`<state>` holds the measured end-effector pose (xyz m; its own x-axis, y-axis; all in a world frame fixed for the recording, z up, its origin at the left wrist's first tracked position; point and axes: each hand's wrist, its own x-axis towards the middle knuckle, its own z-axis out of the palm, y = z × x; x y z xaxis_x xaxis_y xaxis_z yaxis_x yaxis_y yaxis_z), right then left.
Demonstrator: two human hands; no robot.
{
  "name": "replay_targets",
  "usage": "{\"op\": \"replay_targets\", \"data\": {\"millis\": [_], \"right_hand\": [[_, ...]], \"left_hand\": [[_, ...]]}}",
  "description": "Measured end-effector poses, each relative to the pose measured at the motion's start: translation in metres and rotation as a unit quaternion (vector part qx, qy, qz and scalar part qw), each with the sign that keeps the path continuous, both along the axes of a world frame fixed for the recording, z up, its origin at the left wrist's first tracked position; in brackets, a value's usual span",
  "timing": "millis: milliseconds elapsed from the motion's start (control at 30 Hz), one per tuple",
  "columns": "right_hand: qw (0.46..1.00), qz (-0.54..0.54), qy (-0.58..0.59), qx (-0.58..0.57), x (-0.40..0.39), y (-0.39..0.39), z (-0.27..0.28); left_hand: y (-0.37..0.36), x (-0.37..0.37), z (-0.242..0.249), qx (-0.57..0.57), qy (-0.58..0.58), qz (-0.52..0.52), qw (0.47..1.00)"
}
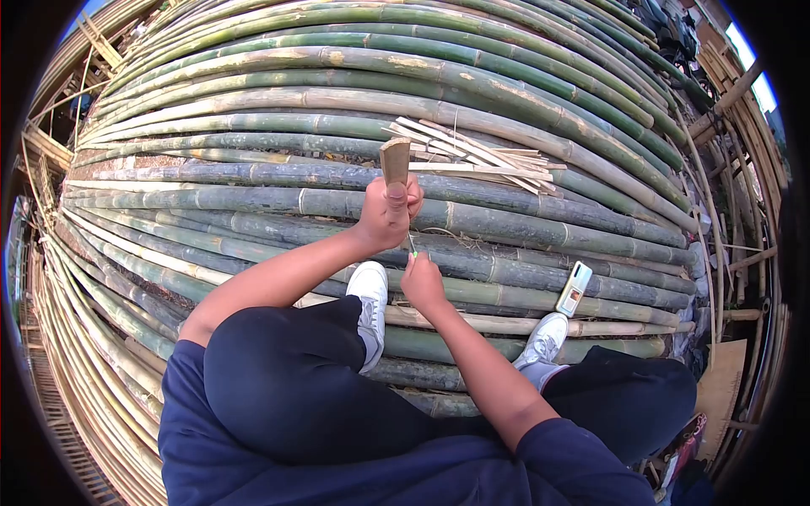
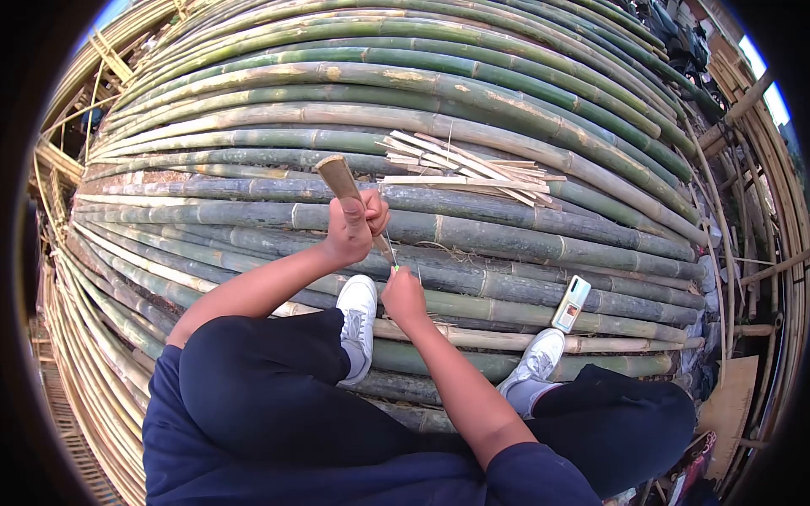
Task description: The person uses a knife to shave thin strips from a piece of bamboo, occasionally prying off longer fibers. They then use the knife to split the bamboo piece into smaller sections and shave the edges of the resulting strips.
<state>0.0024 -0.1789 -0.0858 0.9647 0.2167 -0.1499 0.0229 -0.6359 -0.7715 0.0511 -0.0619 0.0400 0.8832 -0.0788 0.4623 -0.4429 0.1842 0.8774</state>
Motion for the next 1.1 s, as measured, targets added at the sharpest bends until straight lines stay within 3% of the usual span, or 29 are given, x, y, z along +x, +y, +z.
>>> {"op": "replay_targets", "data": {"millis": [333, 400, 467, 567, 900, 1100], "right_hand": [[0.999, 0.022, 0.041, -0.015, 0.003, -0.005, 0.057], [0.999, 0.027, 0.031, -0.023, -0.001, -0.005, 0.057], [0.992, 0.067, 0.016, -0.106, -0.005, -0.004, 0.056], [0.991, 0.035, 0.02, -0.129, -0.012, 0.001, 0.056], [0.984, 0.078, 0.039, -0.156, 0.002, 0.003, 0.047], [0.987, 0.058, 0.059, -0.136, 0.016, 0.009, 0.053]], "left_hand": [[0.0, -0.002, 0.007, -0.012, 0.022, 0.023, 0.999], [0.001, -0.003, 0.006, -0.012, 0.02, 0.025, 0.999], [0.002, -0.002, 0.006, -0.018, 0.023, 0.024, 0.999], [0.003, -0.002, 0.004, -0.017, 0.02, 0.019, 0.999], [0.001, -0.008, 0.005, -0.006, 0.046, -0.012, 0.999], [0.012, 0.005, 0.002, -0.029, 0.033, 0.037, 0.998]]}}
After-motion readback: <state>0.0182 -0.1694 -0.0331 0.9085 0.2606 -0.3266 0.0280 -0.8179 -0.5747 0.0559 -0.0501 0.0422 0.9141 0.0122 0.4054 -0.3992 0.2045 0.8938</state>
